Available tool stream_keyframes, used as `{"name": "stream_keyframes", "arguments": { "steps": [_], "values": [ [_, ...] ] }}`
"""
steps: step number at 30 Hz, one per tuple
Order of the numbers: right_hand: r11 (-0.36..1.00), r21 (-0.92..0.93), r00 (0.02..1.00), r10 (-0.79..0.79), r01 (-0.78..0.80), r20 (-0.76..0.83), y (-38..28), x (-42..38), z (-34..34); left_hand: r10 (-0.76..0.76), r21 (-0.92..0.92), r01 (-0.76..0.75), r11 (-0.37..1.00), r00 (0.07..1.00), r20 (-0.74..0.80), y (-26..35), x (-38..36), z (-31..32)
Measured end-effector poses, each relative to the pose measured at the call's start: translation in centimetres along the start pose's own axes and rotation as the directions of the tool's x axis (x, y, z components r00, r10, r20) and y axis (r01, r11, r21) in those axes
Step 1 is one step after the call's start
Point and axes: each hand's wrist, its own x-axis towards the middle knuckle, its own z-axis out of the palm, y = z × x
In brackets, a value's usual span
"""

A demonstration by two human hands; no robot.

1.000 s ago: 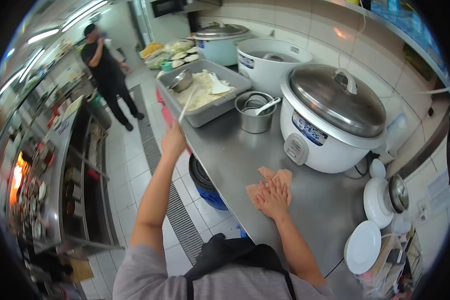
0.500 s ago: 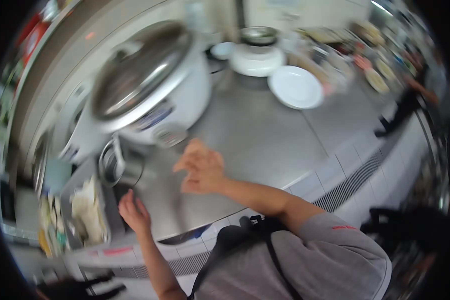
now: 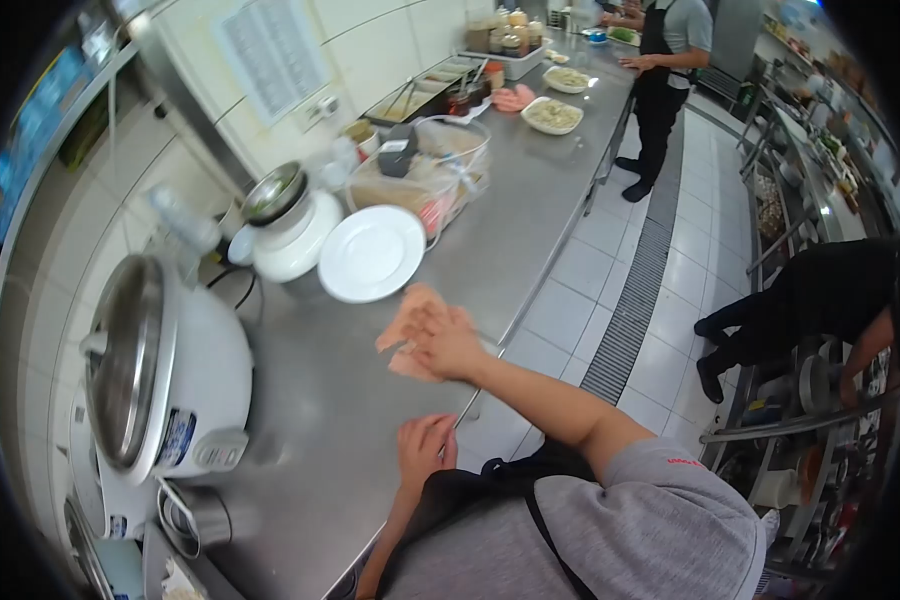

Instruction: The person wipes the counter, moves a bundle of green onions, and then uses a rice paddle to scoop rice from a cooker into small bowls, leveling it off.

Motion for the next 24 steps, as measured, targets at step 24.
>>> {"name": "stream_keyframes", "arguments": {
  "steps": [24],
  "values": [
    [0.92, 0.268, 0.922, -0.341, 0.286, 0.185, 34.5, 0.2, -12.6, -0.546, -0.413, 0.878, 0.241, 0.474, 0.69, -5.0, 50.7, 43.2]
  ]
}}
